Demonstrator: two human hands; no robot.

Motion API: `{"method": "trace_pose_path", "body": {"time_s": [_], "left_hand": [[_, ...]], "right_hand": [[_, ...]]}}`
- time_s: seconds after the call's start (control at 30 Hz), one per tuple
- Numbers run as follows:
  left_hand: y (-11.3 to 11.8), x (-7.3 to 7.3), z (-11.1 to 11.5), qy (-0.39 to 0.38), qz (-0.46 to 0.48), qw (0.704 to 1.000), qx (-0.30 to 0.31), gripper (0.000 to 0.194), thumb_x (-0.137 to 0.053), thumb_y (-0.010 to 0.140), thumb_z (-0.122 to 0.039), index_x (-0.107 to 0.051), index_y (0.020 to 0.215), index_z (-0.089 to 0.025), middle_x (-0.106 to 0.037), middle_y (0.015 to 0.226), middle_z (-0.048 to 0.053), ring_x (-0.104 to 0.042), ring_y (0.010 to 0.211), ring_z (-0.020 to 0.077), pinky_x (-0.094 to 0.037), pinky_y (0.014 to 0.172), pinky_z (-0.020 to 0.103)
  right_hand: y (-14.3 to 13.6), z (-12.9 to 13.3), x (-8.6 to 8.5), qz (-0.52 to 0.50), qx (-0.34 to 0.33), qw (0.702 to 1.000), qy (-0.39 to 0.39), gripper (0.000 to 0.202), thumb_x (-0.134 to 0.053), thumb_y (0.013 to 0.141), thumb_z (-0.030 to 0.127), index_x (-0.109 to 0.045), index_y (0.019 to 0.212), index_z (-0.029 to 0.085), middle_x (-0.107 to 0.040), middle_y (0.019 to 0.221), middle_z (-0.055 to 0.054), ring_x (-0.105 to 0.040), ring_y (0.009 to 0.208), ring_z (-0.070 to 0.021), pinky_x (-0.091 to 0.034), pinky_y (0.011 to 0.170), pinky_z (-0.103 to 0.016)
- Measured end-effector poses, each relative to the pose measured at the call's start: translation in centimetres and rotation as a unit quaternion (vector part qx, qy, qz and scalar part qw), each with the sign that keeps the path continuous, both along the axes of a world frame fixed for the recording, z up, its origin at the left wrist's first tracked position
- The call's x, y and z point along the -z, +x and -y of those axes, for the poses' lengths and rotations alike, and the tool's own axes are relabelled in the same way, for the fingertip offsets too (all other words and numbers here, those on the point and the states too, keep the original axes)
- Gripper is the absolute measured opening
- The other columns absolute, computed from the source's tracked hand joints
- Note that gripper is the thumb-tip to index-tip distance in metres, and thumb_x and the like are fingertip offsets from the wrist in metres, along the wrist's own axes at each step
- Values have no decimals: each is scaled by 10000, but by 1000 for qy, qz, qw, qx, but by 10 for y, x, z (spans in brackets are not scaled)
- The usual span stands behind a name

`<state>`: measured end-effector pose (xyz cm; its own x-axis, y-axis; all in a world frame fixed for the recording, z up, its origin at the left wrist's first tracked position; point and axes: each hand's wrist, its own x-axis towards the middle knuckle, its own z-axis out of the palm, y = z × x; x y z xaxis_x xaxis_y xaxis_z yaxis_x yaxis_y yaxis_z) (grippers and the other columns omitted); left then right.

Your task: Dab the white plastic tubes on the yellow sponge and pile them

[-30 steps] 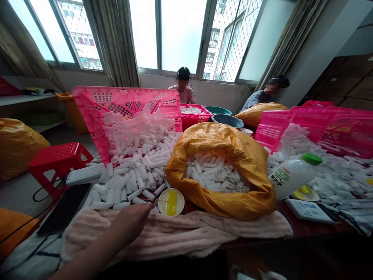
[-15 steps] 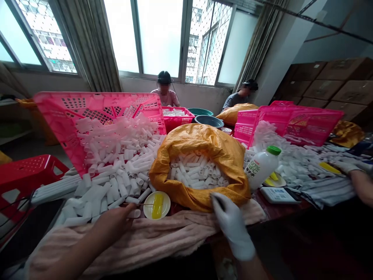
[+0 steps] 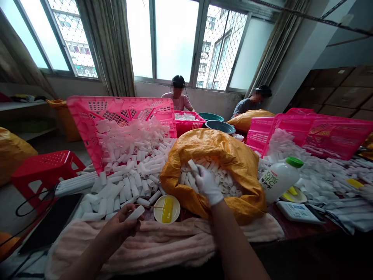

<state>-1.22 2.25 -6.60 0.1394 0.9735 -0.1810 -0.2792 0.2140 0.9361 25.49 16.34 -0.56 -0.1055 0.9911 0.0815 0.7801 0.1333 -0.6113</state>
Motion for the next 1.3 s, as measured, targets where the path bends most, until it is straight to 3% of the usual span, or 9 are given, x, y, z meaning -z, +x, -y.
{"method": "trace_pose_path", "body": {"time_s": [0.07,0.13,0.23,0.33,0.57,0.83,1.0,1.17,1.3], "left_hand": [[1,3,-13,83,-183,979,11,385,-548,751,-352,-443,1086,-193,-625,959,55,-609,783,163,-488,693,295],[6,8,-28,168,-398,902,-5,412,-458,814,-345,-433,1192,-183,-594,1102,92,-569,989,215,-448,869,376],[16,17,-50,240,-615,751,-11,399,-393,848,-274,-461,1217,-140,-588,1122,124,-524,1070,239,-392,942,412],[21,29,-63,253,-687,681,6,388,-360,874,-243,-466,1227,-122,-618,1038,127,-555,1004,229,-428,881,392],[16,44,-69,281,-657,699,17,392,-366,882,-262,-450,1244,-138,-608,1053,113,-578,971,200,-471,848,332],[17,43,-69,278,-655,702,24,386,-354,886,-263,-460,1241,-153,-612,1054,111,-587,962,204,-484,857,356],[16,47,-70,292,-646,706,10,384,-360,886,-278,-457,1240,-164,-614,1049,106,-587,960,198,-486,858,350],[16,43,-69,292,-645,706,23,392,-371,877,-249,-452,1247,-150,-615,1043,113,-582,966,204,-483,859,367],[17,39,-68,284,-644,709,29,393,-366,880,-242,-446,1250,-135,-610,1055,118,-578,969,203,-474,870,372]], "right_hand": [[-3,30,18,-179,-101,978,-24,484,-293,898,486,-528,1193,183,-683,919,-78,-651,766,-189,-510,623,-264],[-12,50,39,-271,-168,947,-43,448,-346,886,475,-550,1169,193,-661,1032,-81,-636,892,-202,-521,751,-300],[-24,54,64,-235,-182,955,2,327,-441,867,368,-608,1089,196,-635,1112,-74,-576,1046,-220,-427,964,-364],[-32,40,71,-206,-170,963,48,312,-453,861,293,-603,1110,180,-609,1171,-84,-524,1129,-237,-358,1032,-415],[-47,32,69,-281,-134,950,19,320,-484,856,354,-638,1051,153,-623,1148,-112,-552,1093,-255,-427,971,-425],[-40,36,77,-201,-208,956,39,239,-494,814,229,-663,983,223,-665,1046,-65,-604,979,-246,-453,936,-433],[-39,35,80,-211,-153,964,54,277,-464,815,211,-627,1038,216,-637,1113,-65,-568,1055,-261,-407,990,-450],[-38,38,80,-187,-181,963,64,300,-484,771,155,-632,1025,213,-640,1085,-59,-579,1014,-253,-412,982,-448],[-39,40,80,-201,-148,967,48,284,-445,811,200,-614,1038,184,-651,1060,-84,-590,994,-258,-434,958,-443]]}}
